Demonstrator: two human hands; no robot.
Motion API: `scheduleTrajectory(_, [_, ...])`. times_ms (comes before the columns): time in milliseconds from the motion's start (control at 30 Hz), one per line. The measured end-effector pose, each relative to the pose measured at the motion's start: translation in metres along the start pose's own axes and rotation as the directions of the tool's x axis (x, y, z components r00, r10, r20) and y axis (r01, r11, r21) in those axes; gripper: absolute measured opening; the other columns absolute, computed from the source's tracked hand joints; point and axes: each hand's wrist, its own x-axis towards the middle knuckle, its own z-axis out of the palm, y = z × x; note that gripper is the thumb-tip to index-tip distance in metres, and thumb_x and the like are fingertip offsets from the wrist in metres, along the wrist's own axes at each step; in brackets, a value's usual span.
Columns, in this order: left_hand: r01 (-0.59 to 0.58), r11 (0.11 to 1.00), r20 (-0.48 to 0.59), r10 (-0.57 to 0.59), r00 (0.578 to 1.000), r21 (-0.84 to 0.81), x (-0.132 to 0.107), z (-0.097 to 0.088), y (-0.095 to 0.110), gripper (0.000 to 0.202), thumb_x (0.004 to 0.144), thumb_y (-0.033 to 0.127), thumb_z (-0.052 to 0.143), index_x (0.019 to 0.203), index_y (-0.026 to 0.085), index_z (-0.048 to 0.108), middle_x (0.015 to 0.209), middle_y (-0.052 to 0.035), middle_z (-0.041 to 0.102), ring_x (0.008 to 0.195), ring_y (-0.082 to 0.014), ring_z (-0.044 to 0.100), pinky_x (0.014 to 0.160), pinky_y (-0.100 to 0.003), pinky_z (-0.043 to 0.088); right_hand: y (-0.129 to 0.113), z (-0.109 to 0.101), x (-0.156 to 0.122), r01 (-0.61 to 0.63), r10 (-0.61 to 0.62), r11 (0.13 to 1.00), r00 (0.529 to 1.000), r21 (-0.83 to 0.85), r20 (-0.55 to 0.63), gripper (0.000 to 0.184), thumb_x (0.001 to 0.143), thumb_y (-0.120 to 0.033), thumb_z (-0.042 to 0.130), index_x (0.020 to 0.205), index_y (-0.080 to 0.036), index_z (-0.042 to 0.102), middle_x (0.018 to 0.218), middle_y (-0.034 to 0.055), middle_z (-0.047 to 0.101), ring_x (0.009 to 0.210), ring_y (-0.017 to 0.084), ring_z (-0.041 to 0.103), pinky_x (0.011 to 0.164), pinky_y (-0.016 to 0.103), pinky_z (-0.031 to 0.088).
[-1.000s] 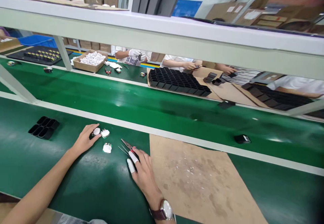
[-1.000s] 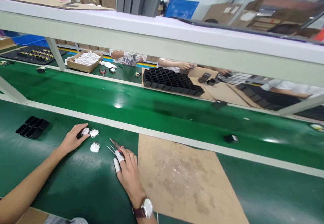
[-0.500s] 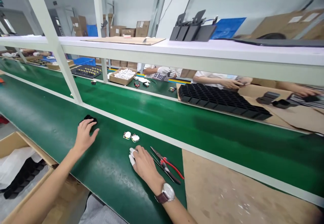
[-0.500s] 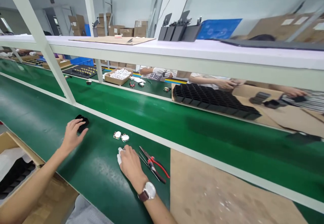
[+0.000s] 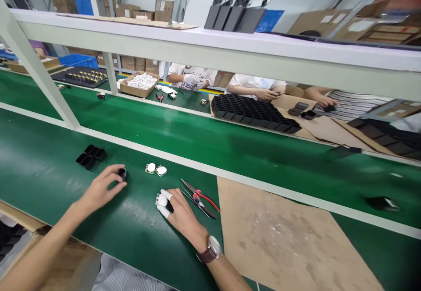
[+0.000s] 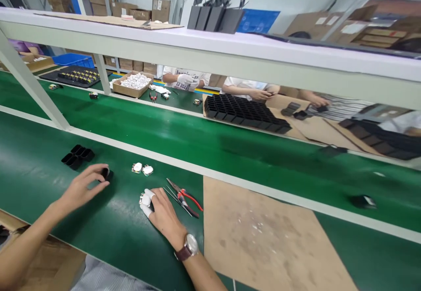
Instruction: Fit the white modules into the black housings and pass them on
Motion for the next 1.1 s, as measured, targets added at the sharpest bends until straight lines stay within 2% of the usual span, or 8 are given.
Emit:
scheduleTrajectory(133, [-0.055, 0.98, 0.265, 0.105, 0.959, -0.191, 0.018, 0.049, 0.037, 0.012, 0.103, 0.03, 0.06, 0.094, 0.023, 0.064, 0.146, -0.0089, 0.059, 0.125, -0.0243, 0.066, 0.103, -0.039, 0.058, 0.003, -0.002, -0.01, -0.044, 0.043, 0.999, 0.999, 0.014, 0.017, 0.058, 0.094, -0.022, 0.075, 0.146, -0.021, 0.051, 0.139, 0.0141, 0.058, 0.129, 0.03, 0.058, 0.106, 0.05, 0.057])
scheduleTrajectory(233, [-0.045, 0.967, 0.288, 0.12, 0.95, -0.252, 0.029, 0.076, 0.042, 0.005, 0.101, 0.028, 0.063, 0.1, 0.024, 0.065, 0.143, -0.0097, 0.061, 0.128, -0.0261, 0.063, 0.105, -0.042, 0.057, 0.003, -0.002, -0.014, -0.081, 0.081, 0.997, 0.997, 0.002, -0.016, 0.066, 0.096, -0.018, 0.07, 0.155, -0.024, 0.041, 0.135, 0.0132, 0.062, 0.125, 0.03, 0.06, 0.104, 0.052, 0.059])
scheduleTrajectory(300, [-0.013, 0.96, 0.281, 0.095, 0.955, -0.281, 0.033, 0.086, 0.038, 0.019, 0.099, 0.03, 0.067, 0.117, 0.025, 0.063, 0.143, -0.0108, 0.061, 0.133, -0.0278, 0.06, 0.11, -0.045, 0.055, 0.002, -0.001, -0.015, -0.088, 0.087, 0.996, 0.995, -0.011, -0.043, 0.064, 0.099, -0.018, 0.066, 0.156, -0.025, 0.04, 0.132, 0.0125, 0.065, 0.123, 0.031, 0.061, 0.102, 0.054, 0.059])
scheduleTrajectory(400, [0.089, 0.948, 0.313, 0.011, 0.95, -0.304, 0.031, 0.091, 0.032, 0.056, 0.095, 0.036, 0.074, 0.145, 0.029, 0.05, 0.149, -0.0126, 0.056, 0.138, -0.0301, 0.057, 0.115, -0.049, 0.052, 0.002, 0.0, -0.016, -0.076, 0.076, 0.997, 0.995, -0.003, -0.064, 0.054, 0.101, -0.016, 0.06, 0.153, -0.024, 0.044, 0.132, 0.012, 0.066, 0.122, 0.03, 0.06, 0.101, 0.052, 0.059])
scheduleTrajectory(533, [0.21, 0.927, 0.377, -0.082, 0.922, -0.312, 0.027, 0.089, 0.03, 0.08, 0.087, 0.04, 0.083, 0.155, 0.031, 0.041, 0.155, -0.0132, 0.051, 0.141, -0.0336, 0.055, 0.117, -0.051, 0.05, 0.003, -0.003, -0.015, -0.081, 0.085, 0.996, 0.988, 0.035, -0.128, 0.048, 0.1, -0.013, 0.057, 0.147, -0.025, 0.05, 0.122, 0.0105, 0.069, 0.113, 0.027, 0.064, 0.096, 0.048, 0.061])
scheduleTrajectory(833, [0.171, 0.92, 0.372, -0.03, 0.928, -0.354, 0.024, 0.096, 0.042, 0.072, 0.099, 0.034, 0.071, 0.159, 0.037, 0.032, 0.14, -0.0067, 0.066, 0.128, -0.0289, 0.063, 0.111, -0.051, 0.051, -0.017, -0.03, 0.002, -0.008, 0.016, 0.999, 0.966, 0.035, -0.256, 0.058, 0.097, -0.008, 0.062, 0.149, -0.029, 0.049, 0.125, 0.0112, 0.066, 0.115, 0.028, 0.065, 0.095, 0.05, 0.058])
scheduleTrajectory(1000, [0.122, 0.951, 0.307, -0.031, 0.951, -0.285, 0.019, 0.098, 0.045, 0.077, 0.093, 0.046, 0.077, 0.158, 0.034, 0.038, 0.126, -0.0087, 0.068, 0.11, -0.0287, 0.068, 0.095, -0.044, 0.058, -0.017, -0.035, 0.001, 0.004, -0.016, 0.999, 0.959, -0.042, -0.283, 0.058, 0.098, -0.011, 0.061, 0.151, -0.031, 0.048, 0.122, 0.0113, 0.068, 0.111, 0.028, 0.067, 0.093, 0.051, 0.058])
scheduleTrajectory(1100, [0.158, 0.957, 0.368, -0.059, 0.928, -0.245, 0.021, 0.09, 0.043, 0.082, 0.087, 0.051, 0.082, 0.157, 0.034, 0.043, 0.137, -0.0104, 0.062, 0.116, -0.0305, 0.068, 0.097, -0.042, 0.059, -0.013, -0.038, -0.002, -0.009, -0.006, 0.999, 0.954, -0.051, -0.3, 0.057, 0.097, -0.011, 0.061, 0.15, -0.03, 0.049, 0.122, 0.0112, 0.068, 0.112, 0.028, 0.066, 0.094, 0.051, 0.058])
